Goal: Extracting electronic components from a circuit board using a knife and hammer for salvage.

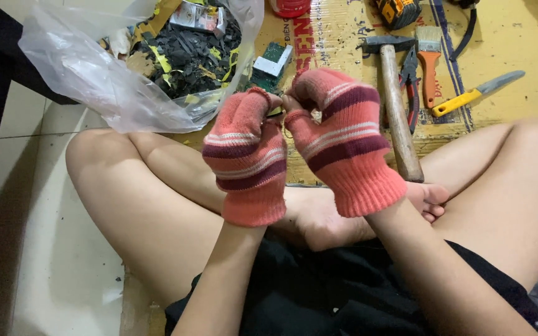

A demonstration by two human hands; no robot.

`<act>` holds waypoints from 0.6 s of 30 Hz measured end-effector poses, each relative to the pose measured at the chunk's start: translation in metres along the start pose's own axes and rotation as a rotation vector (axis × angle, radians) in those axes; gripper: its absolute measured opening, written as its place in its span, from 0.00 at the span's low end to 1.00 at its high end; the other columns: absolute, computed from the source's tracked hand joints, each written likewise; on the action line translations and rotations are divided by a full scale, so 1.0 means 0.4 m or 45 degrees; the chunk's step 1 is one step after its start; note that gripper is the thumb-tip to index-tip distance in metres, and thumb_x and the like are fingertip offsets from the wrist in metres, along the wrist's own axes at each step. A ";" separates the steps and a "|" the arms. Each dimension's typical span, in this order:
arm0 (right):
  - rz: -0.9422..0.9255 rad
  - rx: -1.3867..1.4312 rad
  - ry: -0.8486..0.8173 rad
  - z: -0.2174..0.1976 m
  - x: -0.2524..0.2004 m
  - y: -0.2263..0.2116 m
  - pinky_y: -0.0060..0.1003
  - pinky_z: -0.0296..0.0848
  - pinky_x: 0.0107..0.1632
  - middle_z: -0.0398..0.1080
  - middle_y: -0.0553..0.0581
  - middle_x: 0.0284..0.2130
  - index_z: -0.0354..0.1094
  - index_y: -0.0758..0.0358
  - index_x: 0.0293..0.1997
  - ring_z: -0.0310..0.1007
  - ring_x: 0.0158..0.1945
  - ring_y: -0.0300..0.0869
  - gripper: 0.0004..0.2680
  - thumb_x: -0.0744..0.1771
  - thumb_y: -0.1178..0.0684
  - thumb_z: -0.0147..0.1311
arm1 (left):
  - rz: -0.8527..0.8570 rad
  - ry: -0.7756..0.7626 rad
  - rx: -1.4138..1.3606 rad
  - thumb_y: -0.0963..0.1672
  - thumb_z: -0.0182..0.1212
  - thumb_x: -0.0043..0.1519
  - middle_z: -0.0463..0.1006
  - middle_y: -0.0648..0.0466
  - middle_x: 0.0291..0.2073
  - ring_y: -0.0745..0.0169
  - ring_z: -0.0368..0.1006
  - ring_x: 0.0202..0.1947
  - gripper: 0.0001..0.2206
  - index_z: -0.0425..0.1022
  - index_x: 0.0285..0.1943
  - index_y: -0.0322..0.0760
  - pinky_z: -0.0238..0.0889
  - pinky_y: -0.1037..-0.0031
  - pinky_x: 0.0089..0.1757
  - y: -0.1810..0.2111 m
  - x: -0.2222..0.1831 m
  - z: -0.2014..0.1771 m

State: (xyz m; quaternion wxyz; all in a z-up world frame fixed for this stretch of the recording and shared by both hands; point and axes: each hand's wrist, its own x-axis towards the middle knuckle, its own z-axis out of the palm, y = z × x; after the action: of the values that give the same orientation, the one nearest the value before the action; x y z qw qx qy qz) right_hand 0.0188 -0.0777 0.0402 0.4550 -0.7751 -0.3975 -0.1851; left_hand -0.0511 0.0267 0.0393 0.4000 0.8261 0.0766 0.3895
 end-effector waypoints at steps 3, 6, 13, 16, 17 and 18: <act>-0.016 -0.030 0.079 0.012 -0.007 -0.001 0.38 0.66 0.32 0.68 0.58 0.27 0.66 0.69 0.33 0.64 0.28 0.46 0.05 0.62 0.68 0.59 | -0.003 -0.013 -0.002 0.31 0.56 0.46 0.76 0.52 0.34 0.63 0.71 0.29 0.15 0.76 0.40 0.33 0.69 0.75 0.35 0.004 -0.004 0.005; 0.018 0.009 0.115 0.006 -0.010 -0.008 0.37 0.65 0.31 0.68 0.60 0.27 0.65 0.71 0.34 0.61 0.27 0.45 0.03 0.64 0.68 0.55 | -0.007 -0.031 -0.007 0.31 0.56 0.46 0.76 0.52 0.34 0.63 0.72 0.29 0.15 0.76 0.40 0.33 0.69 0.75 0.35 0.001 -0.004 0.011; 0.053 0.059 -0.032 -0.035 -0.003 -0.004 0.34 0.65 0.32 0.67 0.55 0.25 0.67 0.70 0.31 0.61 0.27 0.41 0.04 0.63 0.68 0.59 | 0.006 -0.061 -0.037 0.31 0.55 0.46 0.76 0.52 0.33 0.63 0.72 0.29 0.16 0.77 0.40 0.33 0.69 0.76 0.34 -0.017 -0.015 0.020; 0.019 0.002 -0.130 -0.055 0.012 -0.005 0.34 0.64 0.31 0.69 0.55 0.25 0.69 0.70 0.31 0.62 0.26 0.42 0.03 0.62 0.67 0.59 | 0.004 -0.067 -0.056 0.31 0.54 0.46 0.76 0.52 0.33 0.63 0.72 0.28 0.16 0.77 0.39 0.33 0.69 0.76 0.34 -0.027 -0.015 0.022; -0.011 -0.030 -0.180 -0.062 0.018 -0.002 0.35 0.63 0.30 0.70 0.56 0.26 0.70 0.70 0.32 0.62 0.26 0.42 0.03 0.63 0.67 0.60 | 0.007 -0.073 -0.066 0.31 0.54 0.45 0.76 0.52 0.33 0.63 0.72 0.28 0.16 0.77 0.39 0.33 0.69 0.76 0.34 -0.031 -0.011 0.026; -0.011 -0.039 -0.177 -0.061 0.015 0.004 0.35 0.63 0.30 0.70 0.56 0.26 0.70 0.70 0.32 0.62 0.26 0.42 0.03 0.63 0.67 0.60 | 0.011 -0.074 -0.074 0.31 0.54 0.45 0.76 0.52 0.33 0.63 0.72 0.28 0.16 0.77 0.39 0.33 0.69 0.76 0.34 -0.031 -0.013 0.026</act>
State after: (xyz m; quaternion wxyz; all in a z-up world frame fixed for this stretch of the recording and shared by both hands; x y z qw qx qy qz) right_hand 0.0256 -0.0962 0.0560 0.4137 -0.7912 -0.4285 -0.1387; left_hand -0.0451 0.0262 0.0234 0.4243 0.8254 0.0500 0.3691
